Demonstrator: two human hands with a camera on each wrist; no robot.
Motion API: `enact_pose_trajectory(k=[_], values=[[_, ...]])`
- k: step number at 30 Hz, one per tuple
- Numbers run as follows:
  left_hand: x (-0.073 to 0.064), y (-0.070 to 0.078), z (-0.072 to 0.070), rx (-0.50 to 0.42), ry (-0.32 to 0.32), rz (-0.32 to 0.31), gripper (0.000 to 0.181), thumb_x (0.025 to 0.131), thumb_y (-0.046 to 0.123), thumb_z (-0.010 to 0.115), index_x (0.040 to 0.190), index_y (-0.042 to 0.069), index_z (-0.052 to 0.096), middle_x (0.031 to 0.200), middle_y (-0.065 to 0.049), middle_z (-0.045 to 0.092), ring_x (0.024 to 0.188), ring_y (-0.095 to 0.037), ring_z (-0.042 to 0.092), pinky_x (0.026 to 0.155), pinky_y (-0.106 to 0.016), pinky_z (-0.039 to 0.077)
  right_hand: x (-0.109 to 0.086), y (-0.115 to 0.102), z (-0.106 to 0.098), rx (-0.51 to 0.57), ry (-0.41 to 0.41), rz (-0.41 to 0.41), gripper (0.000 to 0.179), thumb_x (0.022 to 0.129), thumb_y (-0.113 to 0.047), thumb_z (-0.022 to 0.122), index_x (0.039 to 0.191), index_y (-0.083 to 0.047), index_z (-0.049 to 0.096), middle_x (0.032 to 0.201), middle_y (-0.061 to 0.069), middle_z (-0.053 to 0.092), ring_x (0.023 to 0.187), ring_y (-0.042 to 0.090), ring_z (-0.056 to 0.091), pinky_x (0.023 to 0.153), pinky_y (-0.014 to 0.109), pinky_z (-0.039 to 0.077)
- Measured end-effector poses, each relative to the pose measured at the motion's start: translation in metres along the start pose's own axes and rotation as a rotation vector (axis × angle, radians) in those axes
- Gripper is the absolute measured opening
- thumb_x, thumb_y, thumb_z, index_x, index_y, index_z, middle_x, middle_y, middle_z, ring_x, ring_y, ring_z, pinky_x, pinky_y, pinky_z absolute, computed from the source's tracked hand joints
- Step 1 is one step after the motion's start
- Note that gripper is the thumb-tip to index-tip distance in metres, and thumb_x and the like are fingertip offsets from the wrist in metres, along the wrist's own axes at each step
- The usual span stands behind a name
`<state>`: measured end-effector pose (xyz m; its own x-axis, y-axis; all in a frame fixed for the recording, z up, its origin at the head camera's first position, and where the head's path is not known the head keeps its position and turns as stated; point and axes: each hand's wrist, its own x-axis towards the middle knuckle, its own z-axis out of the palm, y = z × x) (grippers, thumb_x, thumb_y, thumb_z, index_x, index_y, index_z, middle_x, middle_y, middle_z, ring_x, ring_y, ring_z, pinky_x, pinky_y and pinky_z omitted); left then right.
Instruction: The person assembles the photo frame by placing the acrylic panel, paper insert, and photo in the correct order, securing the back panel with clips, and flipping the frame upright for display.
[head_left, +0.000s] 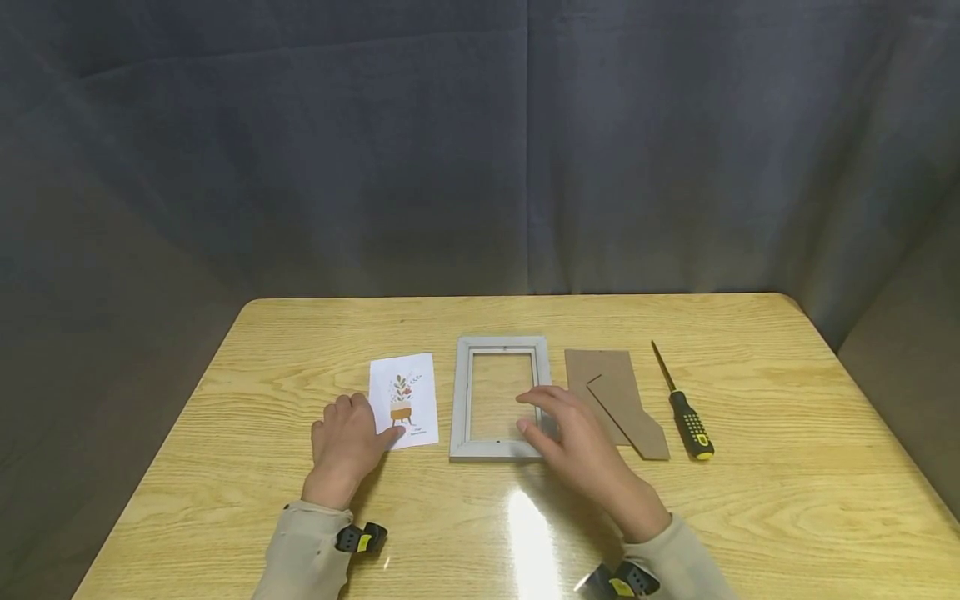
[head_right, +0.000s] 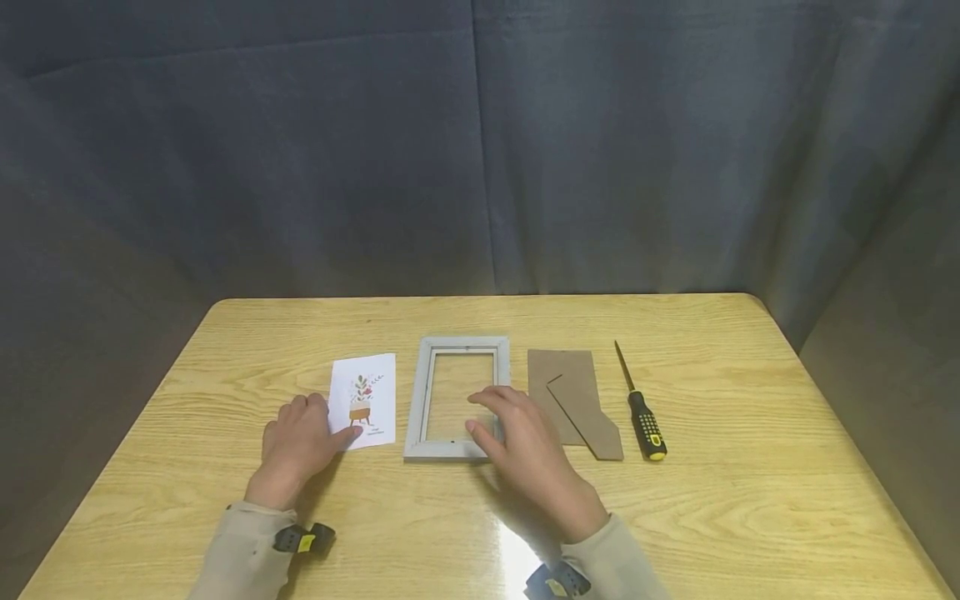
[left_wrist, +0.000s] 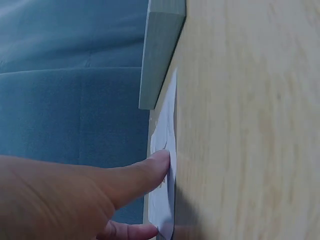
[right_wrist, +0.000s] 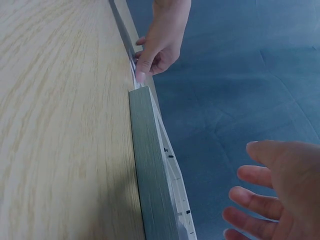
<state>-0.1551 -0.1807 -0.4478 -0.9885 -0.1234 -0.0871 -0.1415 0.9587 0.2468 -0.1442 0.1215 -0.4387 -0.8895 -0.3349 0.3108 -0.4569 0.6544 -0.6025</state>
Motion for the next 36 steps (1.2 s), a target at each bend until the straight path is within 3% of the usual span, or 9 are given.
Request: enact_pose_trajectory(k=[9, 16, 20, 27, 30, 36], values=[[0.0022, -0.0025, -0.0003, -0.022, -0.005, 0.009, 0.060, 0.083, 0.039, 0.083, 0.107, -0.010, 0.060, 0.097, -0.021, 0.062, 0.086, -0.034, 0.057, 0.075, -0.051, 0.049, -0.0010, 0.0007, 0.0014, -0.009, 0.019, -0.028, 0.031, 0.094, -0.022, 0.071, 0.122, -0.007, 0.070, 0.129, 0.015, 0.068, 0.124, 0.035, 0.062, 0.107, 0.054, 0.047], [0.0041, -0.0041, -0.0024, -0.070, -0.015, 0.016, 0.039, 0.081, 0.030, 0.085, 0.092, -0.002, 0.066, 0.080, -0.010, 0.061, 0.068, -0.024, 0.053, 0.056, -0.034, 0.041, -0.0016, 0.0005, 0.0021, -0.009, 0.014, -0.024, 0.031, 0.094, -0.022, 0.072, 0.122, -0.008, 0.070, 0.130, 0.014, 0.067, 0.124, 0.035, 0.061, 0.107, 0.055, 0.047], [0.0041, -0.0045, -0.0041, -0.108, -0.019, 0.020, 0.030, 0.084, 0.026, 0.083, 0.090, 0.001, 0.068, 0.076, -0.007, 0.063, 0.064, -0.021, 0.053, 0.052, -0.030, 0.037, -0.0010, 0.0002, 0.0021, -0.008, 0.012, -0.025, 0.031, 0.094, -0.022, 0.072, 0.122, -0.008, 0.070, 0.130, 0.015, 0.067, 0.124, 0.035, 0.061, 0.106, 0.055, 0.047], [0.0041, -0.0032, -0.0044, -0.180, -0.018, 0.025, 0.026, 0.092, 0.021, 0.075, 0.102, 0.005, 0.058, 0.078, -0.008, 0.063, 0.062, -0.020, 0.051, 0.053, -0.030, 0.033, -0.0008, 0.0009, 0.0024, -0.011, 0.015, -0.036, 0.031, 0.094, -0.021, 0.072, 0.122, -0.008, 0.070, 0.128, 0.015, 0.068, 0.123, 0.034, 0.062, 0.105, 0.053, 0.048], [0.0052, -0.0019, -0.0042, -0.201, -0.019, 0.017, 0.032, 0.092, 0.022, 0.075, 0.111, 0.004, 0.058, 0.079, -0.010, 0.065, 0.061, -0.020, 0.051, 0.053, -0.030, 0.033, -0.0009, 0.0012, 0.0025, -0.012, 0.014, -0.035, 0.031, 0.094, -0.021, 0.072, 0.122, -0.008, 0.070, 0.128, 0.014, 0.068, 0.123, 0.034, 0.063, 0.105, 0.053, 0.048], [0.0073, -0.0018, -0.0038, -0.231, -0.011, -0.002, 0.046, 0.089, 0.024, 0.079, 0.123, 0.000, 0.060, 0.098, -0.016, 0.071, 0.070, -0.022, 0.059, 0.055, -0.029, 0.037, -0.0006, 0.0011, 0.0031, -0.016, 0.007, -0.032, 0.031, 0.094, -0.022, 0.072, 0.122, -0.008, 0.070, 0.128, 0.014, 0.068, 0.122, 0.034, 0.063, 0.105, 0.054, 0.048]])
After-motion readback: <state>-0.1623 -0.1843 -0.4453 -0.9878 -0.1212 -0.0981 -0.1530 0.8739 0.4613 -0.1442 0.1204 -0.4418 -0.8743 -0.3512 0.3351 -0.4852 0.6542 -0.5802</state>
